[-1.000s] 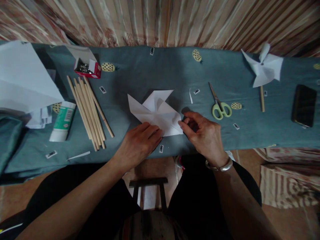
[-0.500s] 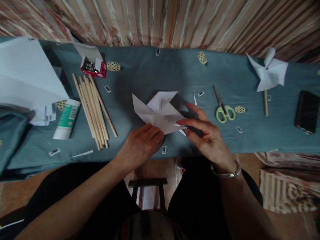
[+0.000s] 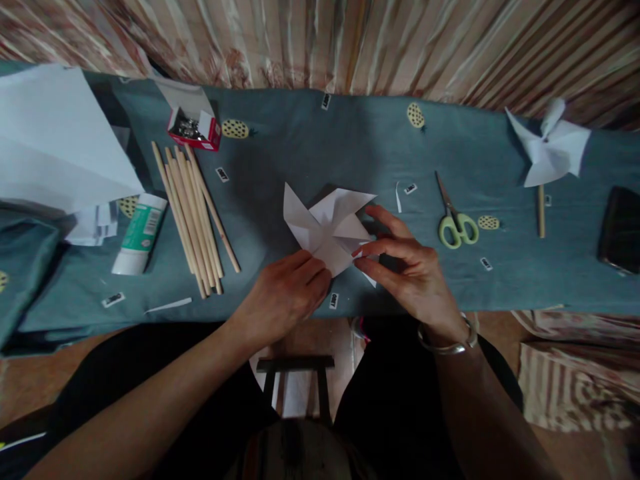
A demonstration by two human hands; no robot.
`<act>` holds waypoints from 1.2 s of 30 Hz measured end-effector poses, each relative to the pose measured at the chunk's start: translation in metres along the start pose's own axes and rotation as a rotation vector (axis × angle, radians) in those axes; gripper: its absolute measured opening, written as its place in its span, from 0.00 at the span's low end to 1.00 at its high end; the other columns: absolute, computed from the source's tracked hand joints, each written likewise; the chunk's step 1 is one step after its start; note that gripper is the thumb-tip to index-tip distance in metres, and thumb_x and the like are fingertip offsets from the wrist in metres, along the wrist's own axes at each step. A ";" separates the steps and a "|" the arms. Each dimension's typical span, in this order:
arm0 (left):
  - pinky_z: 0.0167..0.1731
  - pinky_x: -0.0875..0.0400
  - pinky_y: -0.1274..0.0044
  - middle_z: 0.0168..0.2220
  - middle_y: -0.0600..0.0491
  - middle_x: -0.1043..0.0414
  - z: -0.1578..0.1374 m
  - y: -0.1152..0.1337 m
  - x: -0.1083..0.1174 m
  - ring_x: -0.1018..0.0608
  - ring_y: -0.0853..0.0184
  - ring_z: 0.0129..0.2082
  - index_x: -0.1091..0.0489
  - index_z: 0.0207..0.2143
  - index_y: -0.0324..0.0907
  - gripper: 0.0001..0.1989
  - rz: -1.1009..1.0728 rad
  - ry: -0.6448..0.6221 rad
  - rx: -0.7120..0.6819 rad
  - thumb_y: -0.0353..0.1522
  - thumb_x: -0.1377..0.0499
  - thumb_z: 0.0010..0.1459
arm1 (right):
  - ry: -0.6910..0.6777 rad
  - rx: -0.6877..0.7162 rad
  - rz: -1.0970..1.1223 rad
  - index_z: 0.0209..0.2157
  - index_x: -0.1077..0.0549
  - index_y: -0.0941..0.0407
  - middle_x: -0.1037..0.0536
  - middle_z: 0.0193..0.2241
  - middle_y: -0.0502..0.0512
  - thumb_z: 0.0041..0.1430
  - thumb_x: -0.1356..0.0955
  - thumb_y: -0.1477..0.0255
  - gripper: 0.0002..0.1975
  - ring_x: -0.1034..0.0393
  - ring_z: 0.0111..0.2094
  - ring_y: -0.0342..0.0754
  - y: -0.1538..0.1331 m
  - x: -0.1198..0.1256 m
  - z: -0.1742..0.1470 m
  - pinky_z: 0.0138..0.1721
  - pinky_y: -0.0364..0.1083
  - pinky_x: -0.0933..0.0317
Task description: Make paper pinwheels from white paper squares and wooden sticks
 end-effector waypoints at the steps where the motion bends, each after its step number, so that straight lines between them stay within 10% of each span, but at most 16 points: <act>1: 0.30 0.28 0.74 0.31 0.50 0.27 0.000 0.000 0.000 0.27 0.65 0.32 0.28 0.33 0.37 0.08 0.004 -0.001 -0.001 0.27 0.45 0.64 | 0.024 0.008 -0.020 0.33 0.21 0.49 0.33 0.62 0.50 0.56 0.28 0.73 0.04 0.41 0.64 0.56 0.000 -0.002 0.001 0.61 0.61 0.42; 36: 0.31 0.26 0.74 0.32 0.50 0.25 0.000 0.000 0.001 0.24 0.65 0.32 0.29 0.33 0.37 0.08 -0.022 0.046 0.032 0.28 0.46 0.64 | 0.106 0.069 -0.206 0.32 0.24 0.49 0.37 0.64 0.48 0.58 0.31 0.74 0.04 0.46 0.66 0.55 -0.012 -0.022 0.016 0.65 0.62 0.47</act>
Point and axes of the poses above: each hand's wrist, its own z-axis towards the middle knuckle, its own x-axis out of the back of the hand, y = z × x, the point moved 3 cm from there along z, towards the middle knuckle
